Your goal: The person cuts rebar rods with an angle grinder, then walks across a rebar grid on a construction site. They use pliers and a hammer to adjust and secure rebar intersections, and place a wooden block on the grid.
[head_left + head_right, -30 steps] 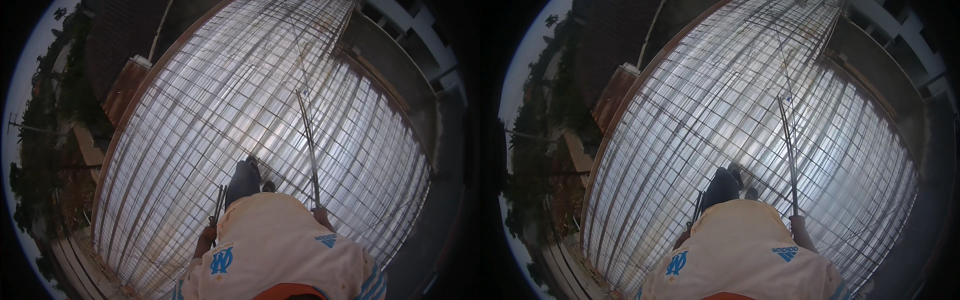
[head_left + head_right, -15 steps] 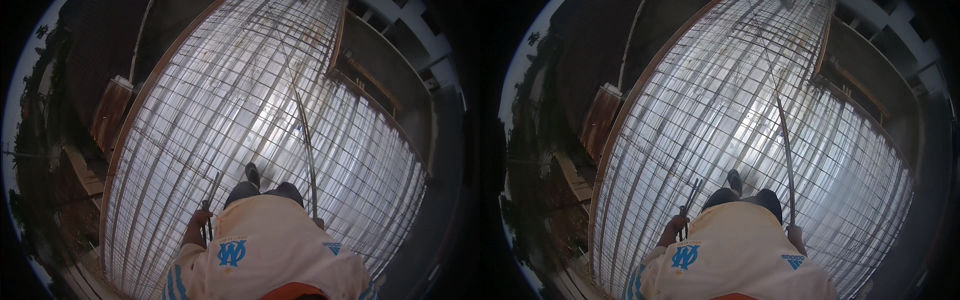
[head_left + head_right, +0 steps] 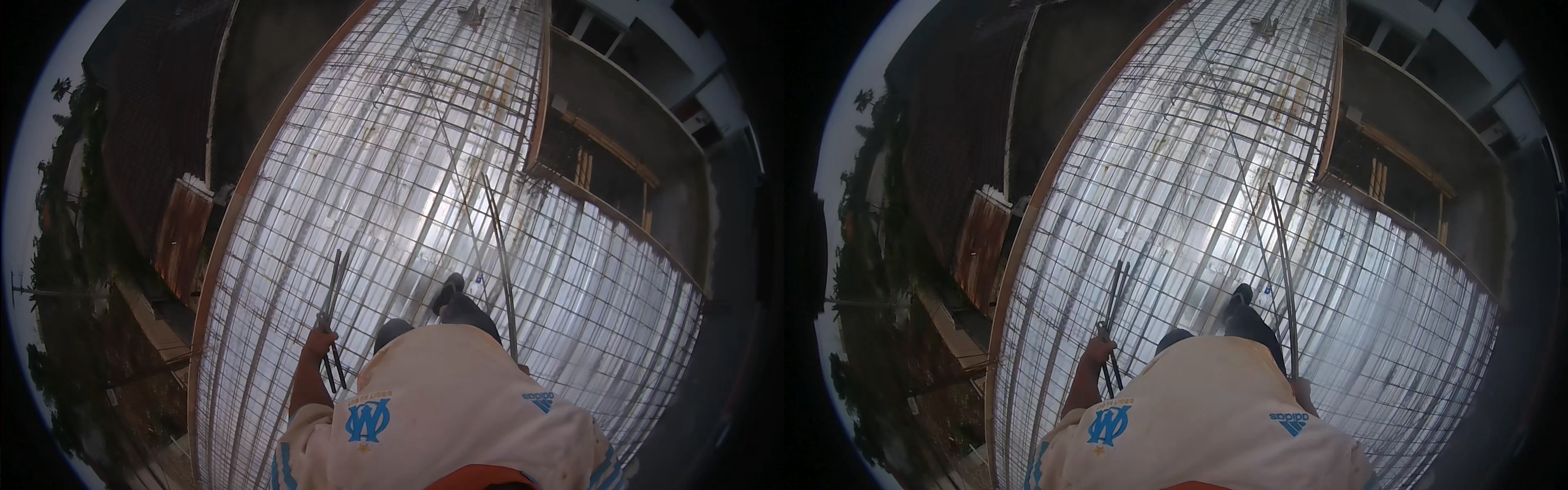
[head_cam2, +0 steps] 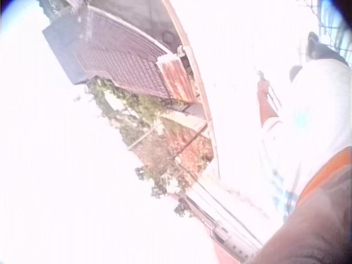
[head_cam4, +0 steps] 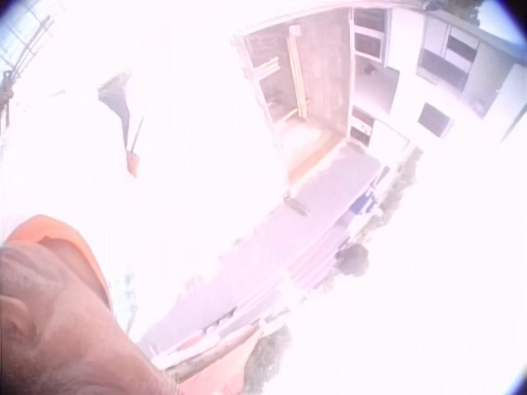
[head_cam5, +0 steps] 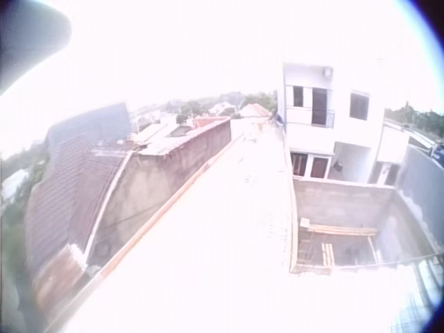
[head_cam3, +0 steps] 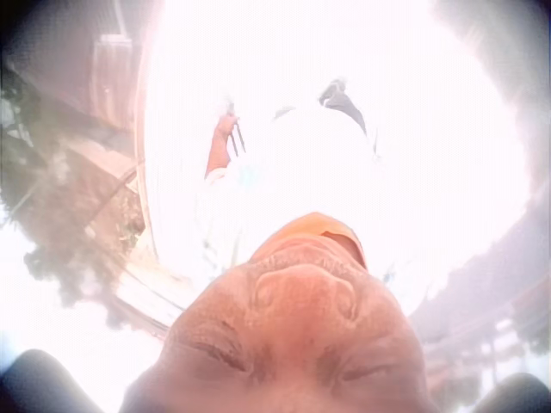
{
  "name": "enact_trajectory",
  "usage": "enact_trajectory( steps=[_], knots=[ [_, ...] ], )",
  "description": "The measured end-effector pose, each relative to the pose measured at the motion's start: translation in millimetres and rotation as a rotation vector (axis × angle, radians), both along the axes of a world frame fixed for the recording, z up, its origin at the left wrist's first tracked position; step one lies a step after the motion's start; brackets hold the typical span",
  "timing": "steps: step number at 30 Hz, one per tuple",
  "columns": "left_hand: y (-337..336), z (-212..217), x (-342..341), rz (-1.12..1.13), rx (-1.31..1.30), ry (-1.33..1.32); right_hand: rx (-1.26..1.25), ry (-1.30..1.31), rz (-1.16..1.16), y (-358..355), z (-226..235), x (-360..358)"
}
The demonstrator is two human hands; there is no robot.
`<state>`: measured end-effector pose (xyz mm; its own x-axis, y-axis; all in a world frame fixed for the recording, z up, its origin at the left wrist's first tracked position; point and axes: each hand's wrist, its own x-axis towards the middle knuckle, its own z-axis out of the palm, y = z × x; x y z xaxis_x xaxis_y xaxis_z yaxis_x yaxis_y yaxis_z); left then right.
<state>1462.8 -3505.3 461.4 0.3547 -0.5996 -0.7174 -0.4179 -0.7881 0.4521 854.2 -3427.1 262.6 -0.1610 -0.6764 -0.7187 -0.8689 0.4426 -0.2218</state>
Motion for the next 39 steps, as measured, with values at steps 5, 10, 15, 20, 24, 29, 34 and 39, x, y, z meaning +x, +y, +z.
enact_trajectory(
  steps=[5,10,15,20,24,29,34,39],
  knots=[
    [2,-71,-15,-0.024,0.223,0.175,-0.158,0.021,0.568,-162,103,14],
    [-48,-96,-41,0.097,0.326,0.247,0.027,-0.158,0.005,-275,116,19],
    [-164,-130,-20,0.104,0.361,0.264,-0.035,-0.072,-0.027,-397,75,51],
    [-349,-119,34,0.086,0.386,0.244,-0.052,0.000,-0.056,-490,72,72],
    [-546,-38,68,0.051,0.204,0.142,-0.083,0.044,-0.005,-561,72,80],
    [-718,-7,84,0.016,-0.144,0.138,-0.117,0.107,0.475,-679,92,92],
    [-826,4,61,0.075,-0.148,0.126,-0.156,0.106,0.333,-773,49,79],
    [-888,-17,32,0.081,0.104,0.086,-0.120,0.034,0.243,-895,11,55]
  ],
)
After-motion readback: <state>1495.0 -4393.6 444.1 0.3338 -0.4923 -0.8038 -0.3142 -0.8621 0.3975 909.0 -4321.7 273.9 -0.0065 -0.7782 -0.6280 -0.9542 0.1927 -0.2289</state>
